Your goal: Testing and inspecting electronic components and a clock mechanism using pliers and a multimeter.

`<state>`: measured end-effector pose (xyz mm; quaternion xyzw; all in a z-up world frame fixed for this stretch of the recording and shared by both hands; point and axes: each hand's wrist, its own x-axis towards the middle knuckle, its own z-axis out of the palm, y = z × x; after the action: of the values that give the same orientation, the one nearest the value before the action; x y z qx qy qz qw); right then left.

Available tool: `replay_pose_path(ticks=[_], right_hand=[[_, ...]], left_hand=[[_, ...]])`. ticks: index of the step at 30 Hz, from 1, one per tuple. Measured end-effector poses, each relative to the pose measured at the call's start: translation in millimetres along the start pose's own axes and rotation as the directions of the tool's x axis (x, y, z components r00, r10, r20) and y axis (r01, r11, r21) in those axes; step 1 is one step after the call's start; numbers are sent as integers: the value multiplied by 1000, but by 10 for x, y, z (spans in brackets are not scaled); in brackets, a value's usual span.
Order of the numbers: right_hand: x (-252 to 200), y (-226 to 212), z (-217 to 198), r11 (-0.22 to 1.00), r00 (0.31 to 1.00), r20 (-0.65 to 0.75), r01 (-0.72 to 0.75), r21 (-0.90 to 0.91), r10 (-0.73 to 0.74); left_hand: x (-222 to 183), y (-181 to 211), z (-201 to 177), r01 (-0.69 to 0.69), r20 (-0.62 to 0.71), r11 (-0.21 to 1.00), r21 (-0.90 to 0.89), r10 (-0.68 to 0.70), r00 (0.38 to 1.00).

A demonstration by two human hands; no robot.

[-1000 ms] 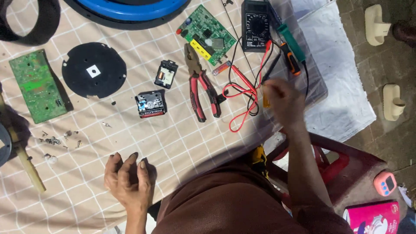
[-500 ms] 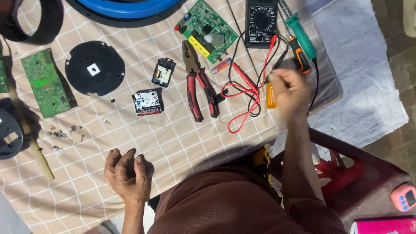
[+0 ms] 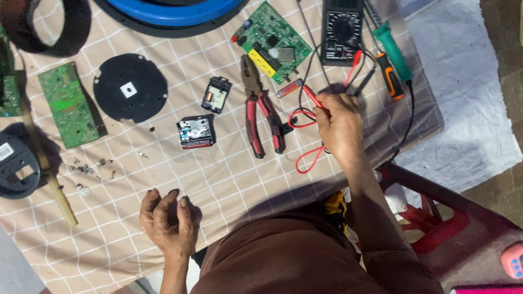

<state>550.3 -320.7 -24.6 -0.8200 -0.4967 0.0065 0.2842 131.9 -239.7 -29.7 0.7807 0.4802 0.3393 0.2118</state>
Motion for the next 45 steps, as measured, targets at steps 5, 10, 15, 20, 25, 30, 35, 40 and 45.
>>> replay_pose_path(ticks=[5,10,15,20,25,30,35,40,45], right_hand=[[-52,-506,-503,910,936,181,-341,235,303],[-257,-1153,-759,772,895,251,-445,455,368],[-396,-1810,-527,615,915,341,-143,776,-217],[-498,-2180,-390,453,833,388,-190,871,-396],[-474,-2193,-393,393,734,406,-204,897,-545],[-550,-1579,-194,517,954,240,-118,848,-178],[-232,-151,-407,908,959,-96,-216,359,266],[118,687,-466,954,940,-206,-292,-68,273],[327,904,-196,908,913,17,-404,-113,408]], left_hand=[[3,-44,-13,-21,0,1000,-9,21,1000],[87,310,-143,101,7,993,-59,-101,995],[123,725,-480,-79,189,984,-161,110,976],[-7,796,-332,-93,120,988,-124,108,987],[-20,998,-239,98,-1,965,-244,-101,995],[-223,701,-90,106,-127,929,-355,-161,979],[-243,461,-44,64,-122,933,-354,-114,986],[-161,461,102,56,-69,897,-438,-95,993],[-168,418,143,100,-54,948,-302,-121,991]])
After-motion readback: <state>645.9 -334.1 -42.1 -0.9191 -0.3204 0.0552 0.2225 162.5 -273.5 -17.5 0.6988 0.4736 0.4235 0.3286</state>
